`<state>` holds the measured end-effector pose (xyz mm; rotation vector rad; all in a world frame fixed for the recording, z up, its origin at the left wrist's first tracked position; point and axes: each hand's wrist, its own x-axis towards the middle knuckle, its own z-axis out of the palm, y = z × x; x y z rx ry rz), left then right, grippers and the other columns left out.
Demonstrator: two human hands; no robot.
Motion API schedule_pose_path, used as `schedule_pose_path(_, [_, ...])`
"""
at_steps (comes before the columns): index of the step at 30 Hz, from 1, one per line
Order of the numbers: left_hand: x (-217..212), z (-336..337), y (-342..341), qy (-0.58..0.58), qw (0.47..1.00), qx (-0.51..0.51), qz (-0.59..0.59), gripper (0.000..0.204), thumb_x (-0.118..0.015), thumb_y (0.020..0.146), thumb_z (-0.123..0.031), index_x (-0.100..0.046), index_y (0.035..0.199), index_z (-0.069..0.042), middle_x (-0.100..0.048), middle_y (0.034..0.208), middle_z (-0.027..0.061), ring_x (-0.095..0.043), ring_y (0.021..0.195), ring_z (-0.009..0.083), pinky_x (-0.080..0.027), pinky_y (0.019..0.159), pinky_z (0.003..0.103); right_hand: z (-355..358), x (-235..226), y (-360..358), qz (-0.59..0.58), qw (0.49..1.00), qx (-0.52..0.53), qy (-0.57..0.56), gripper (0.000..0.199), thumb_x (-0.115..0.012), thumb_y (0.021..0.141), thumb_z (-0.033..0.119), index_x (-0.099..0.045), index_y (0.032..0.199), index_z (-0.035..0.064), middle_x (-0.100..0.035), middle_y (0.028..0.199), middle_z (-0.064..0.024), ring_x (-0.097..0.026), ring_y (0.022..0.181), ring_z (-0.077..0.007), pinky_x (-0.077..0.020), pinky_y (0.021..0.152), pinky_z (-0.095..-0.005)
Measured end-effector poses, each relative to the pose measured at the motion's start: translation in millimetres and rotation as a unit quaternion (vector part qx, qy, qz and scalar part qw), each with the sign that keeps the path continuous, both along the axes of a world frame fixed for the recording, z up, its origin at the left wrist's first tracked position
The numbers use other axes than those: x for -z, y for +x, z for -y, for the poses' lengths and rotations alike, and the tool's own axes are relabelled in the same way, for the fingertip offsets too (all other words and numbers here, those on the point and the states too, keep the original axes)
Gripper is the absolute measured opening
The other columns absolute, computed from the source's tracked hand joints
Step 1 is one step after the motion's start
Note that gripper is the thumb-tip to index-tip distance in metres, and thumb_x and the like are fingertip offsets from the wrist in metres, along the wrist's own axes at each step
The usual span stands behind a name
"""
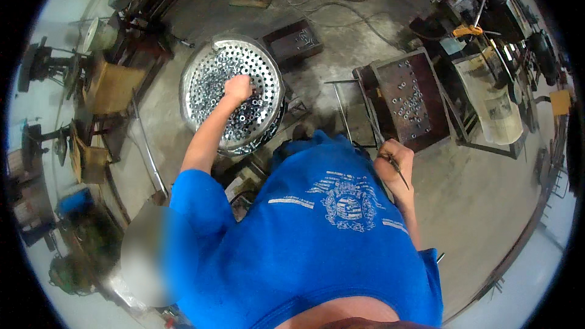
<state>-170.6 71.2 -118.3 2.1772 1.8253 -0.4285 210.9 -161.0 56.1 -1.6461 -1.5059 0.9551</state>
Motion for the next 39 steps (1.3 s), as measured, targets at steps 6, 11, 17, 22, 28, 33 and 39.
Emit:
schedule_pose_path(6, [-27, 30, 31, -0.176, 0.874, -0.122, 0.437, 0.016, -0.065, 0.083, -0.009, -0.063, 0.092, 0.004, -0.067, 0.075, 0.0106, -0.065, 0.072, 0.0149, -0.051, 0.066, 0.031, -5, -15, -10, -0.028, 0.998, -0.062, -0.001, 0.021, -0.061, 0.064, 0.014, -0.046, 0.066, -0.001, -0.044, 0.065, -0.016, -0.044, 0.057, -0.0312, -0.0326, 0.052, -0.0393])
schedule_pose_path(11, [-63, 56, 99, -0.095, 0.895, 0.073, 0.43, 0.016, -0.069, 0.079, -0.01, -0.058, 0.088, -0.001, -0.064, 0.077, 0.0115, -0.063, 0.072, 0.0211, -0.049, 0.067, 0.032, -23, -28, -24, -0.065, 0.986, -0.146, 0.056, 0.021, -0.062, 0.064, 0.011, -0.046, 0.067, -0.0009, -0.045, 0.066, -0.0155, -0.046, 0.059, -0.0341, -0.034, 0.053, -0.0397])
schedule_pose_path(17, [-105, 76, 139, 0.042, 0.864, 0.19, 0.464, 0.024, -0.072, 0.069, -0.007, -0.061, 0.09, -0.004, -0.063, 0.089, 0.0113, -0.06, 0.087, 0.0316, -0.048, 0.074, 0.039, -27, -27, -23, -0.068, 0.98, -0.17, 0.079, 0.018, -0.061, 0.063, 0.009, -0.045, 0.065, -0.0005, -0.044, 0.064, -0.015, -0.046, 0.057, -0.0334, -0.0342, 0.052, -0.04])
schedule_pose_path(22, [-115, 71, 149, 0.102, 0.831, 0.298, 0.458, 0.029, -0.074, 0.066, -0.007, -0.063, 0.093, -0.004, -0.063, 0.088, 0.0108, -0.06, 0.087, 0.0314, -0.047, 0.079, 0.04, -24, -22, -19, -0.085, 0.981, -0.152, 0.08, 0.018, -0.06, 0.063, 0.008, -0.045, 0.065, -0.0004, -0.043, 0.062, -0.0142, -0.045, 0.056, -0.0318, -0.0334, 0.051, -0.0398])
schedule_pose_path(28, [-116, 64, 162, 0.112, 0.808, 0.372, 0.443, 0.029, -0.075, 0.067, -0.01, -0.063, 0.093, -0.005, -0.064, 0.092, 0.0105, -0.061, 0.091, 0.0298, -0.045, 0.092, 0.044, -20, -14, -14, -0.08, 0.985, -0.133, 0.08, 0.018, -0.059, 0.064, 0.01, -0.044, 0.064, -0.0001, -0.043, 0.061, -0.014, -0.045, 0.054, -0.0312, -0.0328, 0.05, -0.0394])
schedule_pose_path(33, [-104, 62, 178, 0.057, 0.764, 0.398, 0.504, 0.03, -0.075, 0.069, -0.01, -0.063, 0.096, -0.005, -0.067, 0.095, 0.0112, -0.064, 0.094, 0.0291, -0.038, 0.105, 0.049, -19, -12, -5, -0.085, 0.987, -0.121, 0.064, 0.019, -0.059, 0.065, 0.013, -0.045, 0.065, 0.0002, -0.043, 0.062, -0.0154, -0.047, 0.057, -0.0338, -0.033, 0.051, -0.0401])
schedule_pose_path(39, [-117, 74, 234, 0.003, 0.721, 0.468, 0.51, 0.025, -0.072, 0.073, -0.009, -0.063, 0.096, -0.004, -0.067, 0.097, 0.0117, -0.062, 0.103, 0.0269, -0.034, 0.107, 0.053, -18, 7, 16, -0.03, 0.993, -0.084, 0.08, 0.023, -0.06, 0.067, 0.016, -0.044, 0.067, 0.0, -0.044, 0.065, -0.0162, -0.047, 0.061, -0.0362, -0.034, 0.053, -0.0408])
